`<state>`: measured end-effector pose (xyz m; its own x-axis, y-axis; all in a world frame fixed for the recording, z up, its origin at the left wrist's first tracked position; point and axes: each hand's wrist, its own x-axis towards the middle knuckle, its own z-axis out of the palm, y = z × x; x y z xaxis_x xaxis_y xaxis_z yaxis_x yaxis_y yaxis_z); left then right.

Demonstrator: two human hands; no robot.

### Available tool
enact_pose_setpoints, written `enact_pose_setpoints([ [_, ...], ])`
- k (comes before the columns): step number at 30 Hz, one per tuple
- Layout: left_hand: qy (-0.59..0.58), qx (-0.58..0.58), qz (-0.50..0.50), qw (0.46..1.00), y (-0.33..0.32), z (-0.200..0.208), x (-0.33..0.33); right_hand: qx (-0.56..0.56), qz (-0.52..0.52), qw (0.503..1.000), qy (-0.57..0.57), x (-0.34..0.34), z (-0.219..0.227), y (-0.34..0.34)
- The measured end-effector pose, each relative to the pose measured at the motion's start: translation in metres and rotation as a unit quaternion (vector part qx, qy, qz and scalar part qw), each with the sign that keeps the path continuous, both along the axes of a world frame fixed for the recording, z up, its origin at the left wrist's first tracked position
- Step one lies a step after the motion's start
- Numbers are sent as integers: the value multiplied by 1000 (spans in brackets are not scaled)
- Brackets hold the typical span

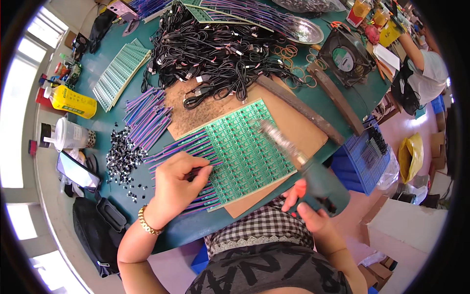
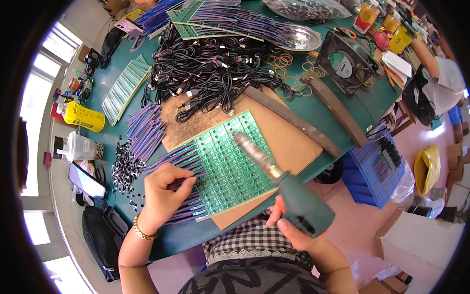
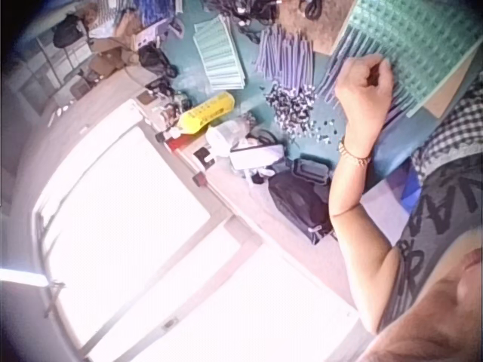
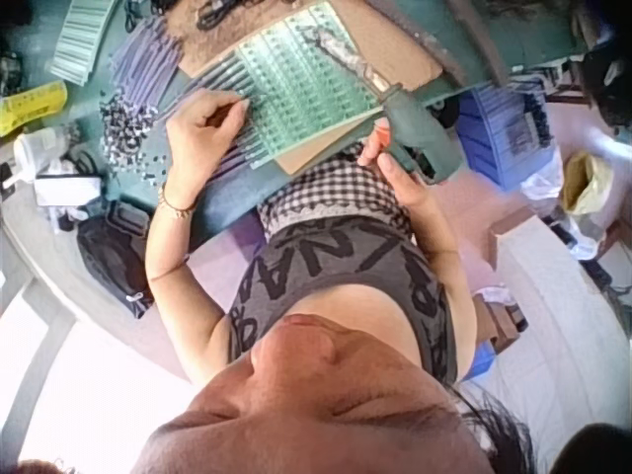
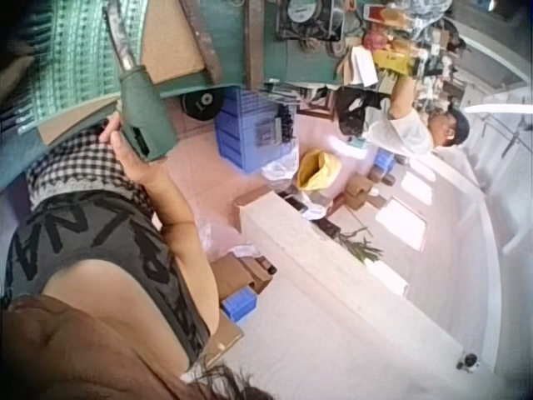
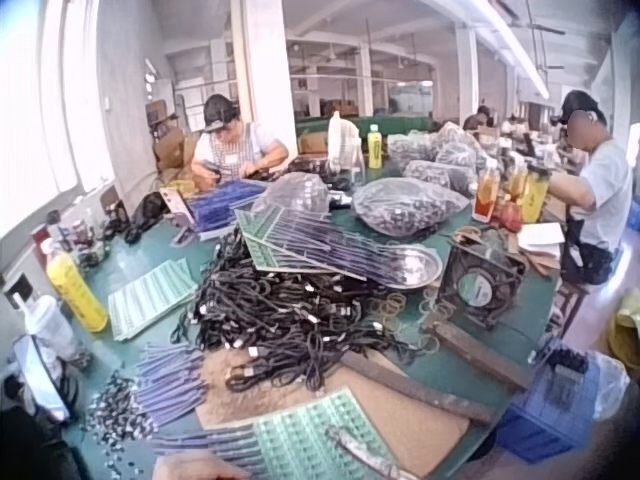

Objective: The person solders components onto a circuit board with a soldering iron, then applies heat to the components with a heat gun.

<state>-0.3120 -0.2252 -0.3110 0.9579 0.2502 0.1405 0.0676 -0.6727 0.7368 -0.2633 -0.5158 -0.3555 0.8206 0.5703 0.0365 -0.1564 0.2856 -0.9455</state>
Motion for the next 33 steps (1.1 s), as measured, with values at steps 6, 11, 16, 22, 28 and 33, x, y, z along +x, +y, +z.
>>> enact_pose_setpoints([
  [6,-57,33,11,998,0,-26,-2,-208,69,959,-181,-16,2,-3],
  [11,-35,-5,14,999,4,-27,-5,-250,143,947,-145,-25,3,-6],
  [16,-43,-17,1,999,7,-31,-7,-251,153,936,-193,-28,-10,-5],
  [22,-43,0,4,999,6,-31,-6,-268,141,941,-150,-29,-7,-2],
  [28,-44,-1,2,999,8,-33,-6,-303,145,927,-169,-28,-6,-3],
  [33,-36,-1,-2,999,7,-29,-6,-312,168,913,-201,-26,-6,-5],
])
